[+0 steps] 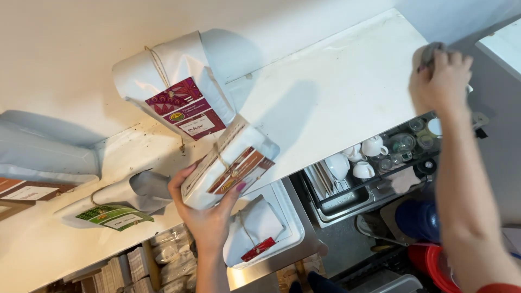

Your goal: Wiping down coffee bean bags and a storage shelf with a cloth

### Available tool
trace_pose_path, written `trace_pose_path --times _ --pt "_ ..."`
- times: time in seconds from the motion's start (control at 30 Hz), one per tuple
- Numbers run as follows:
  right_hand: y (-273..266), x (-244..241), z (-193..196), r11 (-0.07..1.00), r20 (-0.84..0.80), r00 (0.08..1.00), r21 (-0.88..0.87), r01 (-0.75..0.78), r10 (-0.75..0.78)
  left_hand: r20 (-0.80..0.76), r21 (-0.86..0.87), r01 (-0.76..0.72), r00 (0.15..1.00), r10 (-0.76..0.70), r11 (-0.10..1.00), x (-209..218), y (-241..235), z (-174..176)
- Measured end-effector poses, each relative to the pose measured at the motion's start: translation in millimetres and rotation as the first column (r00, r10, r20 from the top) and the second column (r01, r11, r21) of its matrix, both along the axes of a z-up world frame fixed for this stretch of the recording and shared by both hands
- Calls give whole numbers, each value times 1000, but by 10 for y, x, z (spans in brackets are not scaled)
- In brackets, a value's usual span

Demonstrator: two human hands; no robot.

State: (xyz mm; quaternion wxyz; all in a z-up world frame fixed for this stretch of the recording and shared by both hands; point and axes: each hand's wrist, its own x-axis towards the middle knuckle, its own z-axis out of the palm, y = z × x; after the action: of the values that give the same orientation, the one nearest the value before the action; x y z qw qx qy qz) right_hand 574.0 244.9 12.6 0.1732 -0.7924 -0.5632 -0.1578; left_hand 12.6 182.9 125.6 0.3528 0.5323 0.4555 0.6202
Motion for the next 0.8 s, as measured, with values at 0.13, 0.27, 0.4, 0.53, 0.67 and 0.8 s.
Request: trace_pose_path --times 0.13,0.27,0.4,0.53,0.67,0.8 --pt "104 -1588 -208 948 183 972 253 -191 147 9 6 -49 999 49 999 -141 -121 -130" --pt "356 -2984 -231 897 -104 896 144 -417 433 81 47 -31 996 27 998 -203 -108 -245" --pt "274 -2989 150 708 -433 562 385 -592 705 93 119 14 995 -25 993 -298 -94 -235" --pt "-120 -1952 68 910 -304 867 259 -324 395 47 119 -6 999 0 993 -470 -90 -133" --pt "63 -2552 -425 954 141 986 274 -121 84 98 142 -8 995 -6 990 -520 6 -36" --pt "173 -3728 -213 924 -167 916 191 -332 364 19 207 18 1000 -22 978 -513 90 -134"
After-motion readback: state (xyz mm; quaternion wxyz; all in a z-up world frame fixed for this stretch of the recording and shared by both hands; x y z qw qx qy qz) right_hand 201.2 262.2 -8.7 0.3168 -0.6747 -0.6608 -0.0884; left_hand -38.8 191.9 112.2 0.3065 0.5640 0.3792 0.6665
